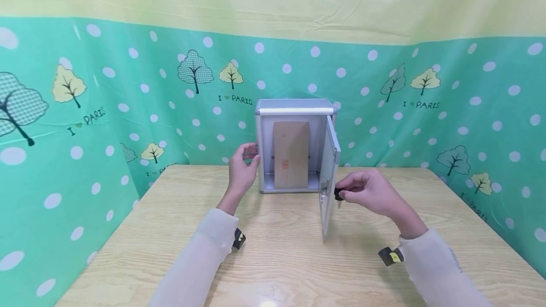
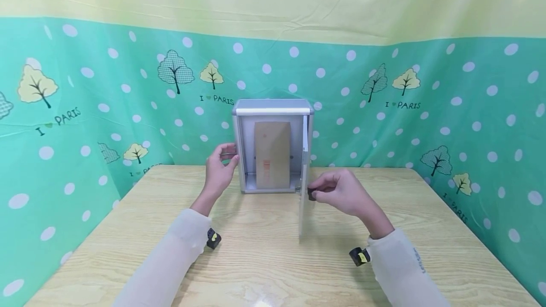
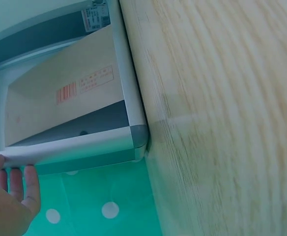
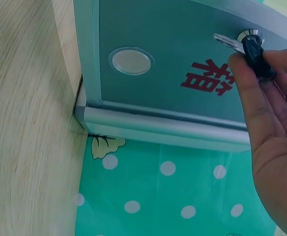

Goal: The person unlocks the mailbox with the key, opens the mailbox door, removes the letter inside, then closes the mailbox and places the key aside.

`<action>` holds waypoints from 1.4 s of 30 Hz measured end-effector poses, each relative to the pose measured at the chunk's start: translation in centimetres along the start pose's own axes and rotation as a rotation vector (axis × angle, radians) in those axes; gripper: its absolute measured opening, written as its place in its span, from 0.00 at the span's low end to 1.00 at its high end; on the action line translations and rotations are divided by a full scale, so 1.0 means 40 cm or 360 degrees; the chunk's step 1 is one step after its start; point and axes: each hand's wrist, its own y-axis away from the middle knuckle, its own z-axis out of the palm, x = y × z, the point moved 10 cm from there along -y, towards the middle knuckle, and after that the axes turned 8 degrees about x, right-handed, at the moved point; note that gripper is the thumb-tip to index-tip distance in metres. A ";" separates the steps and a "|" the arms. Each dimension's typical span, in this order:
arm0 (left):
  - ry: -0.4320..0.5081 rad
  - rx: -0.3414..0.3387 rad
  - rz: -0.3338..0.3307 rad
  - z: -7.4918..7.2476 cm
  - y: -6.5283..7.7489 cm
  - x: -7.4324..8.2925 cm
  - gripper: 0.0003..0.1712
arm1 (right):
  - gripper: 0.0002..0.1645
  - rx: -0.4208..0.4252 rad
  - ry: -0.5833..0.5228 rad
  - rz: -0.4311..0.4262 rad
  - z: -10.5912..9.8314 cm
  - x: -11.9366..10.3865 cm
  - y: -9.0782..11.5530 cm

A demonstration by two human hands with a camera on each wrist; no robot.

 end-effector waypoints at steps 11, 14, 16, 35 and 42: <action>-0.0010 0.0010 0.0022 0.000 0.000 0.006 0.18 | 0.11 -0.0102 -0.0154 -0.0108 -0.015 0.024 -0.001; -0.0013 0.0012 0.0021 -0.001 0.000 0.006 0.18 | 0.13 -0.0133 -0.0167 -0.0119 -0.017 0.026 -0.002; -0.0014 0.0012 0.0017 -0.001 -0.001 0.006 0.18 | 0.14 -0.0160 -0.0174 -0.0109 -0.017 0.026 -0.001; -0.0224 0.0069 0.0492 0.059 0.056 0.158 0.15 | 0.15 -0.0113 -0.0110 -0.0002 -0.031 0.038 -0.002; -0.0336 -0.0301 0.0132 0.167 0.072 0.133 0.22 | 0.16 -0.0124 -0.0109 -0.0011 -0.031 0.040 0.000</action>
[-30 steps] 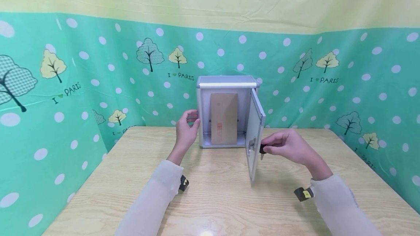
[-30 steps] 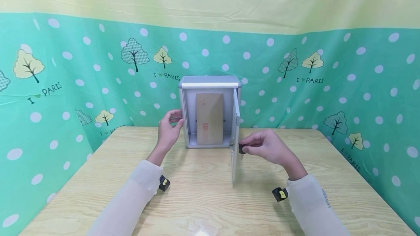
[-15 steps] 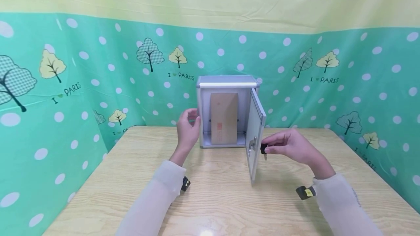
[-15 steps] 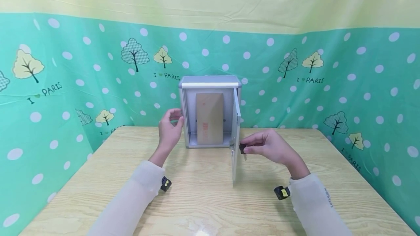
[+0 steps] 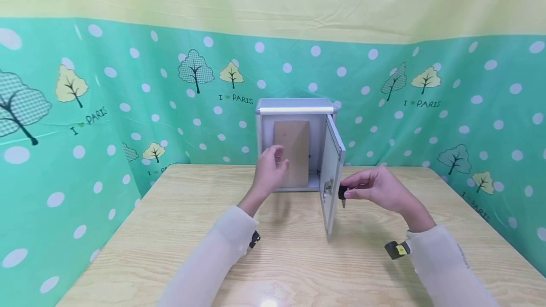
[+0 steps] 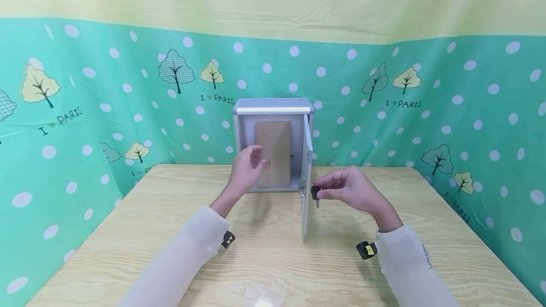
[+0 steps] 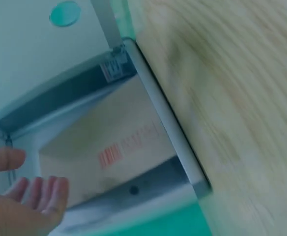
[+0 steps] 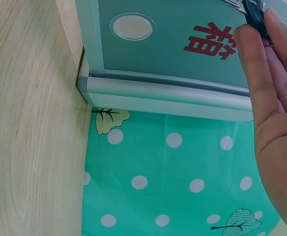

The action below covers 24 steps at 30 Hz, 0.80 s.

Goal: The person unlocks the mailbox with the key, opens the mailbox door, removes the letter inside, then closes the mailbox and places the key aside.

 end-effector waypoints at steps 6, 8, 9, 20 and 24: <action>-0.0165 -0.0242 -0.0266 0.063 0.000 -0.031 0.32 | 0.16 -0.0020 -0.0001 0.0009 0.000 0.001 0.000; -0.0249 -0.0256 -0.0293 0.072 -0.003 -0.041 0.35 | 0.16 -0.0019 0.0001 0.0012 0.000 0.000 -0.001; -0.0282 -0.0254 -0.0301 0.076 -0.005 -0.045 0.36 | 0.16 -0.0018 0.0003 0.0013 0.000 0.000 -0.002; -0.0363 -0.0138 -0.0470 0.122 -0.021 -0.083 0.50 | 0.15 -0.0030 -0.0010 -0.0010 -0.003 -0.003 0.002; -0.0445 -0.0040 -0.0499 0.125 -0.023 -0.091 0.52 | 0.14 -0.0043 -0.0026 -0.0025 0.000 -0.006 0.003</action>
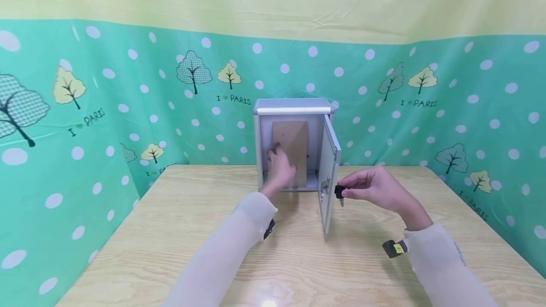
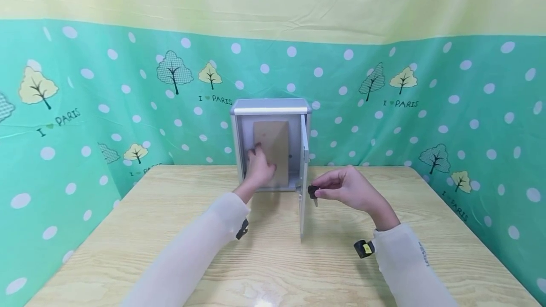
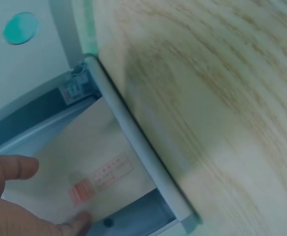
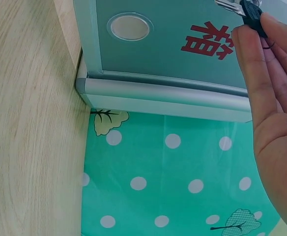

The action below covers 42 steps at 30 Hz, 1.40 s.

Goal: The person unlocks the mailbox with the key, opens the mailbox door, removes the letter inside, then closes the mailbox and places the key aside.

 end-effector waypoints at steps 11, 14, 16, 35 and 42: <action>-0.0065 0.0078 -0.0009 0.008 -0.007 -0.013 0.57 | 0.13 -0.0004 -0.0019 -0.0024 0.001 0.001 -0.002; -0.0044 0.0096 -0.0048 0.016 -0.015 -0.024 0.58 | 0.13 0.0004 -0.0013 -0.0023 -0.001 0.003 -0.001; -0.0015 0.0118 -0.0087 0.021 -0.023 -0.031 0.59 | 0.13 0.0005 -0.0009 -0.0024 -0.002 0.002 0.001; 0.0289 0.0220 -0.0461 0.038 -0.066 -0.098 0.39 | 0.12 0.0029 0.0034 -0.0061 -0.010 0.004 -0.002; 0.0279 0.0105 -0.0520 0.052 -0.070 -0.126 0.32 | 0.13 0.0027 0.0022 -0.0051 -0.008 0.003 -0.004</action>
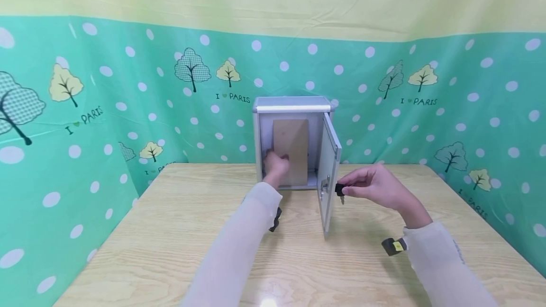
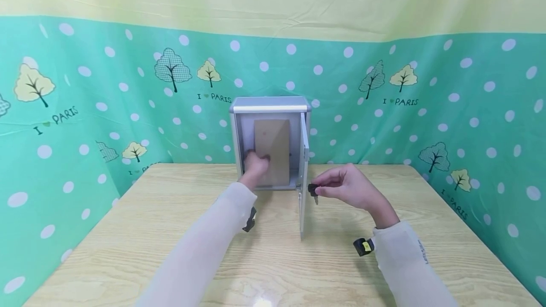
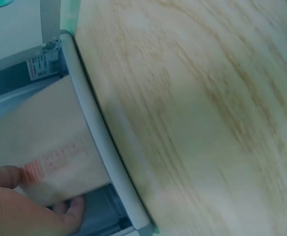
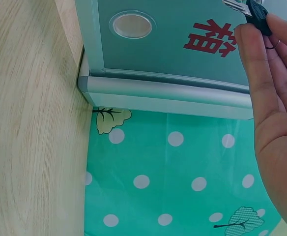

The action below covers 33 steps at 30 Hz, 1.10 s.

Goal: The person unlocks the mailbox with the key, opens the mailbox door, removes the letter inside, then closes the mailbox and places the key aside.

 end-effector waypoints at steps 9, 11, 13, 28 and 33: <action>-0.0033 -0.0013 0.0115 -0.004 -0.005 0.000 0.24 | 0.12 -0.0004 -0.0023 -0.0014 0.000 -0.002 -0.002; -0.0021 -0.0014 0.0138 -0.004 -0.004 0.002 0.23 | 0.12 -0.0004 -0.0030 -0.0018 -0.001 -0.003 -0.002; -0.0021 -0.0015 0.0177 -0.004 -0.002 0.007 0.22 | 0.13 -0.0003 -0.0040 -0.0021 -0.001 -0.004 -0.002; -0.0003 -0.0120 0.0377 -0.014 0.034 0.057 0.14 | 0.12 -0.0011 -0.0047 -0.0020 0.000 -0.004 -0.002; -0.0041 -0.0135 0.0424 -0.017 0.046 0.069 0.14 | 0.12 -0.0015 -0.0059 -0.0028 0.000 -0.002 0.000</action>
